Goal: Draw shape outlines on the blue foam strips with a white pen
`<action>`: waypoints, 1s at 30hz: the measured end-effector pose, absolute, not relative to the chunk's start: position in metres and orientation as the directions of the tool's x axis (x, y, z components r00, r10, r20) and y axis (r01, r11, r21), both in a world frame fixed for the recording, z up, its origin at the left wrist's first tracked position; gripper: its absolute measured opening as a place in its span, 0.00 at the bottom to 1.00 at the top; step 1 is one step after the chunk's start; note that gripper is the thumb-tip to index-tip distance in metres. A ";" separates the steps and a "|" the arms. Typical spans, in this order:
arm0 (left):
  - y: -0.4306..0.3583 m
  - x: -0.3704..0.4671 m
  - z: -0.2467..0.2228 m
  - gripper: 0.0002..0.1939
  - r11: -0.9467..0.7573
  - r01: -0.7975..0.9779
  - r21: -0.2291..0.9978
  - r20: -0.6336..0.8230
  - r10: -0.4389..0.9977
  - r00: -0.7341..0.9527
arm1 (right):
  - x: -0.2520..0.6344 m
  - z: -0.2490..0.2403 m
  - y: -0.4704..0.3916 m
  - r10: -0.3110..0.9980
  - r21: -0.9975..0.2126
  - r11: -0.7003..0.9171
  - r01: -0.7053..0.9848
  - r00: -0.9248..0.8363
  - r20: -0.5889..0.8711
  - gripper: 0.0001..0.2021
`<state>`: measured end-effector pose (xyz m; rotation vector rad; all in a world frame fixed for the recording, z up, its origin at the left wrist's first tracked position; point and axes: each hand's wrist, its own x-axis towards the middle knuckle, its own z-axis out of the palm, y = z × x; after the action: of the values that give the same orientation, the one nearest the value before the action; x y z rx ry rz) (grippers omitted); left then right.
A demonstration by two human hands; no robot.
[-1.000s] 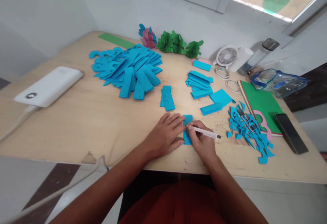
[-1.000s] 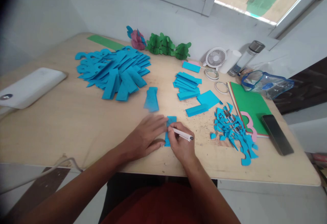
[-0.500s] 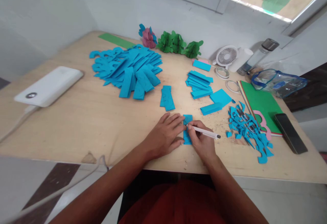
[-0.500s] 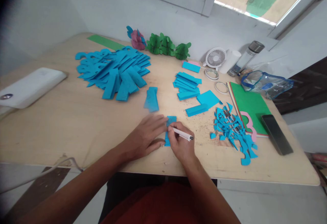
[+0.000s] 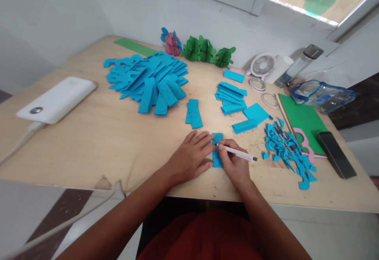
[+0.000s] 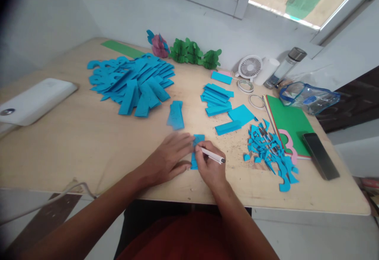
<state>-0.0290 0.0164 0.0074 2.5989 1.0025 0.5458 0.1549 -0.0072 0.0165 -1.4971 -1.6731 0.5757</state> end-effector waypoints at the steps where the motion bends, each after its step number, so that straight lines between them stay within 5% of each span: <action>1: 0.016 -0.029 0.008 0.22 -0.711 0.574 0.406 0.238 0.689 0.685 | 0.155 0.016 -0.007 0.966 -0.779 0.195 0.596 0.022 0.258 0.08; 30: 0.017 -0.029 0.007 0.22 -0.709 0.576 0.406 0.230 0.689 0.687 | 0.154 0.022 -0.009 0.959 -0.804 0.229 0.549 0.013 0.282 0.10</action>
<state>-0.0290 0.0165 0.0075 2.5980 1.0019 0.5337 0.1536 -0.0088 0.0219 -1.4311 -1.6506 0.6060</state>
